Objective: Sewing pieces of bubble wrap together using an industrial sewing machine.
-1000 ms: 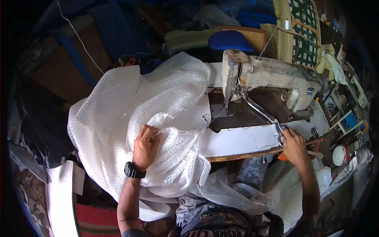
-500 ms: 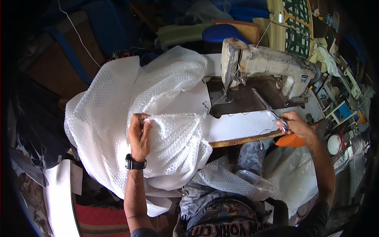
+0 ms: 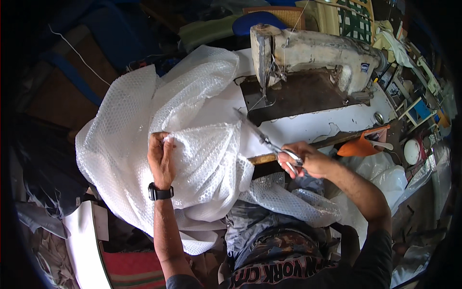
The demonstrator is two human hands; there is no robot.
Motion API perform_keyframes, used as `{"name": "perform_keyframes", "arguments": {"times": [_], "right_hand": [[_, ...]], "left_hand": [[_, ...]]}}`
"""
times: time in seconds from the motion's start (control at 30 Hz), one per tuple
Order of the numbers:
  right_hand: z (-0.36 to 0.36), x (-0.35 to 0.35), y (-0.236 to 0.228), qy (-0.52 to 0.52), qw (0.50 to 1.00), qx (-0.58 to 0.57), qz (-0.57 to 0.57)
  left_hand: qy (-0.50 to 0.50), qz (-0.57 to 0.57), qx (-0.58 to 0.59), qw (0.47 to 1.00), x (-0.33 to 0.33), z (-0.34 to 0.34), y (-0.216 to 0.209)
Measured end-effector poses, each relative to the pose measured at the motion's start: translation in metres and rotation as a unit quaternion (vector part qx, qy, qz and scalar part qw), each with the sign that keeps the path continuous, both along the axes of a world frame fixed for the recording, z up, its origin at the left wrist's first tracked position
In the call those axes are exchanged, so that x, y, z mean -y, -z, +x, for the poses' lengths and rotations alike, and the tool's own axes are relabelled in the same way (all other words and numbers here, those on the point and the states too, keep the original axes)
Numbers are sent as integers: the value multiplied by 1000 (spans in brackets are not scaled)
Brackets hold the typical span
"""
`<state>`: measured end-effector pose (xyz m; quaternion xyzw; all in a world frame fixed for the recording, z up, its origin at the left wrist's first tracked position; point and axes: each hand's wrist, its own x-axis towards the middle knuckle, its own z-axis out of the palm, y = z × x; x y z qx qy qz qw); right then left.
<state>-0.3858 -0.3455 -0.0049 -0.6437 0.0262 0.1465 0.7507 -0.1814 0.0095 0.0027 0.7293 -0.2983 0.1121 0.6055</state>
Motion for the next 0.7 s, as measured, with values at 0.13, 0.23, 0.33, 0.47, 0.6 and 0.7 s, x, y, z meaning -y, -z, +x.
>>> {"name": "perform_keyframes", "arguments": {"times": [0.13,0.23,0.33,0.47,0.6,0.7], "right_hand": [[-17,25,-15,17,992,5,-122],[-38,44,-18,81,969,14,-232],[-48,75,-15,159,889,53,-426],[-44,123,-23,159,785,116,-587],[-47,123,-35,198,658,254,-681],[-37,88,-49,240,688,234,-643]], "left_hand": [[12,-30,-32,999,2,0,-4],[1,-4,10,1000,0,-24,-9],[66,69,102,990,20,-92,-19],[267,291,303,867,30,-165,16],[358,247,211,876,45,-190,-27],[224,178,233,930,22,-155,-64]]}}
